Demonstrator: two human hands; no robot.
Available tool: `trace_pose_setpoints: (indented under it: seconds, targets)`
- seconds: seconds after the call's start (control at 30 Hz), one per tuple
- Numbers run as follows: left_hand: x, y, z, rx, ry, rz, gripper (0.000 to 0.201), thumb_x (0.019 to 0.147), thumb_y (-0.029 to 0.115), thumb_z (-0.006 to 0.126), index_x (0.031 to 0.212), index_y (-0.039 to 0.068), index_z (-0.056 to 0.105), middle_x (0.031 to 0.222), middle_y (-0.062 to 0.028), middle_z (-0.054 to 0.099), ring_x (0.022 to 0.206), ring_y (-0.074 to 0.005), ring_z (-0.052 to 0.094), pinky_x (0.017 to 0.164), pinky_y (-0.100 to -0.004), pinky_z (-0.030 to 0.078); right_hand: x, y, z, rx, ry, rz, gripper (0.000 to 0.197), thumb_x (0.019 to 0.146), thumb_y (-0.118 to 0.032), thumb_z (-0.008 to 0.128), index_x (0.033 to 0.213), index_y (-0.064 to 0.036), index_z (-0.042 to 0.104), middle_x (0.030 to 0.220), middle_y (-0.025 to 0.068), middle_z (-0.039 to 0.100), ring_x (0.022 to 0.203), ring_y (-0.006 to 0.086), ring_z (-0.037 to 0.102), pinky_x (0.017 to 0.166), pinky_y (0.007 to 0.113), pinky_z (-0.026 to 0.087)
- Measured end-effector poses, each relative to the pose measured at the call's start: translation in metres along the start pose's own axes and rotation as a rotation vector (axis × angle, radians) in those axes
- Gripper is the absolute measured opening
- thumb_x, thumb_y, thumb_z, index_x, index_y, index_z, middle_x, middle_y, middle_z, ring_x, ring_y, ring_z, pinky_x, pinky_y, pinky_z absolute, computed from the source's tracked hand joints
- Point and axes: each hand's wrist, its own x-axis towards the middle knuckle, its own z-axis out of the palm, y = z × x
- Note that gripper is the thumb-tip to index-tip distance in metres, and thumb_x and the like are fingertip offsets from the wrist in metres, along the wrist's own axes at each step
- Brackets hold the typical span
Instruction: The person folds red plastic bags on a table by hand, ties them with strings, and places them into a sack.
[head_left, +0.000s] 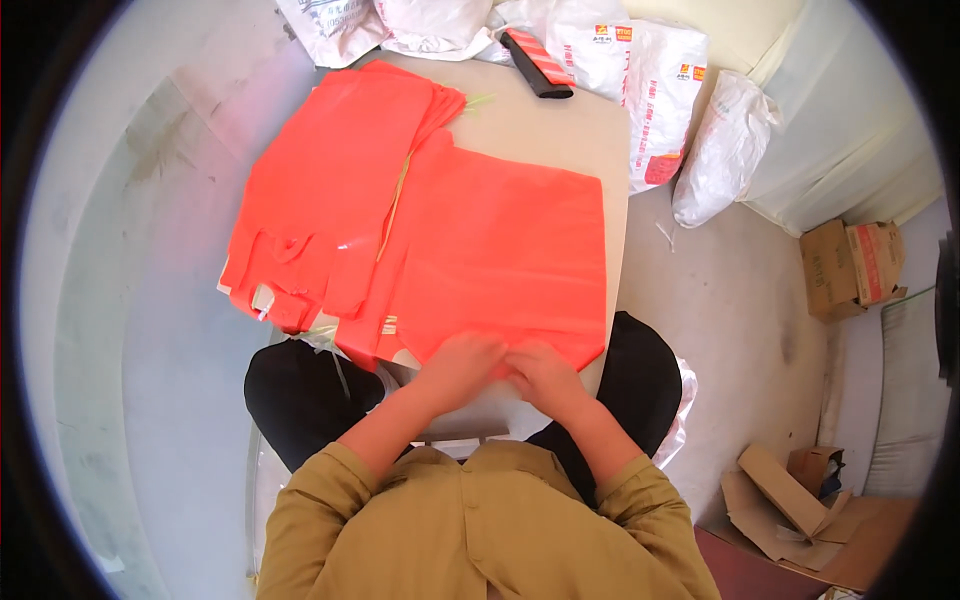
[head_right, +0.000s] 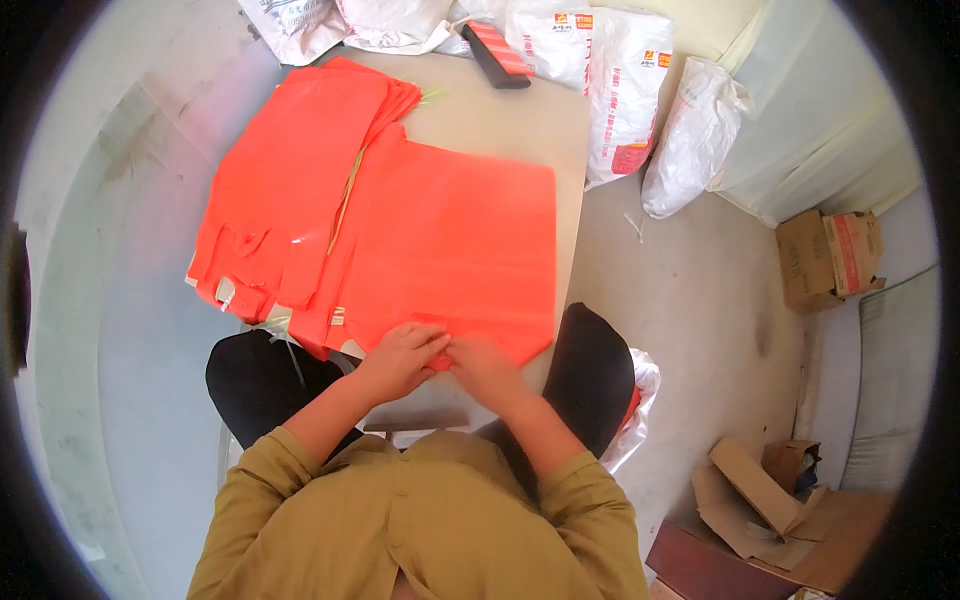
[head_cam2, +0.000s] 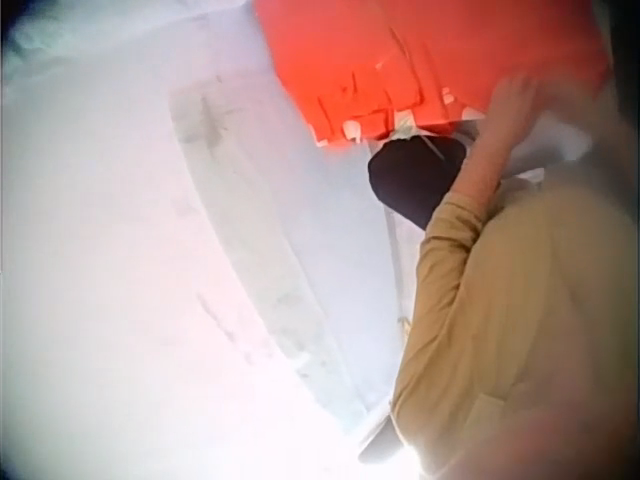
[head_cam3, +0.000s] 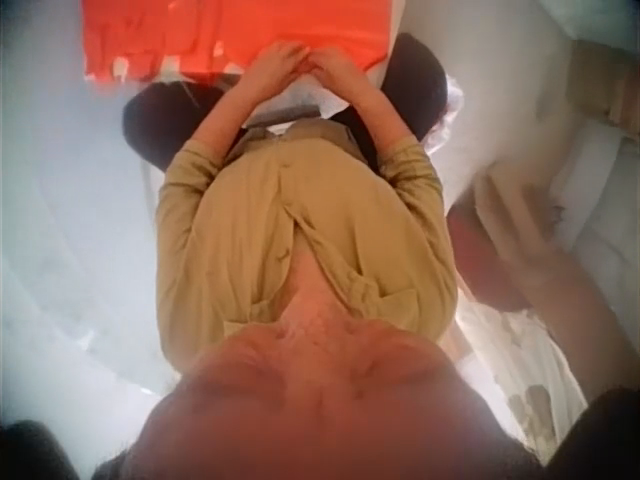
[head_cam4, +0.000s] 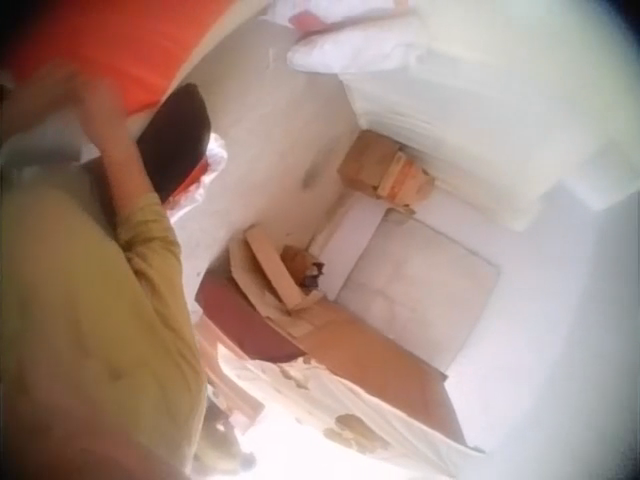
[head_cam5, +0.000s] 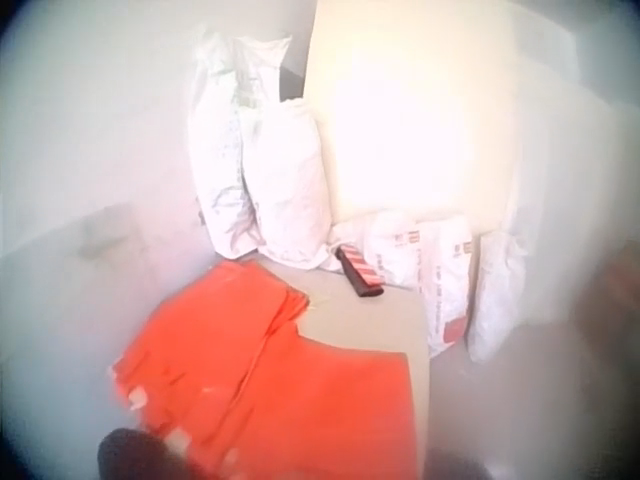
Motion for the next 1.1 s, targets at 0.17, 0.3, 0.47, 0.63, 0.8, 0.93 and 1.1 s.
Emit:
trace_pose_setpoints:
  seconds: [0.17, 0.3, 0.47, 0.63, 0.8, 0.93, 1.1]
  targets:
    - [-0.01, -0.01, -0.001, -0.248, 0.006, -0.121, 0.045, 0.075, 0.012, 0.069, 0.118, 0.003, 0.059, 0.119, -0.0138, 0.057, 0.106, -0.0319, 0.056, 0.088, -0.0412, 0.047, 0.006, 0.002, -0.005, -0.093, -0.09, -0.008, 0.04, 0.074, -0.013, 0.072, 0.111, -0.0022, 0.062, 0.115, 0.0117, 0.059, 0.108, 0.0313, 0.055, 0.09, 0.039, 0.048]
    - [-0.011, -0.011, -0.005, 0.085, 0.119, 0.12, 0.034, 0.077, 0.01, 0.062, 0.109, 0.003, 0.06, 0.109, -0.0125, 0.059, 0.099, -0.0296, 0.058, 0.083, -0.0387, 0.05, 0.012, -0.005, -0.011, -0.107, -0.107, -0.017, 0.04, 0.074, -0.014, 0.072, 0.111, -0.0008, 0.061, 0.116, 0.0118, 0.058, 0.11, 0.0308, 0.055, 0.09, 0.039, 0.048]
    - [-0.006, -0.009, -0.008, 0.161, 0.133, 0.121, 0.027, 0.076, 0.011, 0.059, 0.102, 0.004, 0.059, 0.097, -0.0084, 0.057, 0.089, -0.0257, 0.058, 0.074, -0.0363, 0.05, 0.017, -0.005, -0.011, -0.183, -0.058, -0.111, 0.04, 0.073, -0.012, 0.071, 0.11, 0.0002, 0.061, 0.114, 0.0125, 0.058, 0.106, 0.0307, 0.056, 0.089, 0.039, 0.048]
    - [-0.007, -0.01, -0.007, 0.176, 0.067, 0.041, 0.026, 0.076, 0.011, 0.059, 0.101, 0.007, 0.06, 0.089, -0.0046, 0.058, 0.083, -0.0249, 0.058, 0.069, -0.0365, 0.051, 0.015, -0.005, 0.0, -0.222, -0.029, -0.132, 0.029, 0.075, -0.007, 0.063, 0.103, -0.0002, 0.06, 0.107, 0.0135, 0.058, 0.097, 0.0317, 0.056, 0.084, 0.04, 0.048]
    - [-0.004, -0.004, -0.025, 0.094, 0.098, -0.003, 0.026, 0.077, 0.009, 0.059, 0.102, 0.006, 0.061, 0.092, -0.0065, 0.061, 0.086, -0.0265, 0.06, 0.07, -0.0383, 0.052, 0.016, -0.006, -0.001, -0.261, 0.012, -0.125, 0.029, 0.075, -0.003, 0.06, 0.104, -0.0006, 0.061, 0.105, 0.0144, 0.06, 0.097, 0.0316, 0.056, 0.084, 0.04, 0.048]
    - [-0.014, -0.023, -0.032, 0.042, 0.216, -0.049, 0.034, 0.072, 0.004, 0.063, 0.106, 0.006, 0.062, 0.093, -0.0096, 0.064, 0.088, -0.0292, 0.062, 0.072, -0.0399, 0.052, 0.026, -0.006, -0.013, -0.272, -0.064, -0.111, 0.032, 0.076, -0.003, 0.06, 0.108, -0.0008, 0.064, 0.108, 0.0144, 0.064, 0.099, 0.0315, 0.059, 0.087, 0.039, 0.049]
    - [-0.03, -0.046, -0.05, -0.114, 0.161, -0.246, 0.034, 0.073, 0.006, 0.07, 0.106, 0.003, 0.063, 0.093, -0.0137, 0.065, 0.089, -0.0313, 0.063, 0.073, -0.038, 0.051, 0.049, -0.014, -0.047, -0.299, -0.395, 0.088, 0.026, 0.083, -0.011, 0.06, 0.108, -0.0036, 0.065, 0.093, 0.0185, 0.066, 0.088, 0.0327, 0.062, 0.077, 0.043, 0.05]
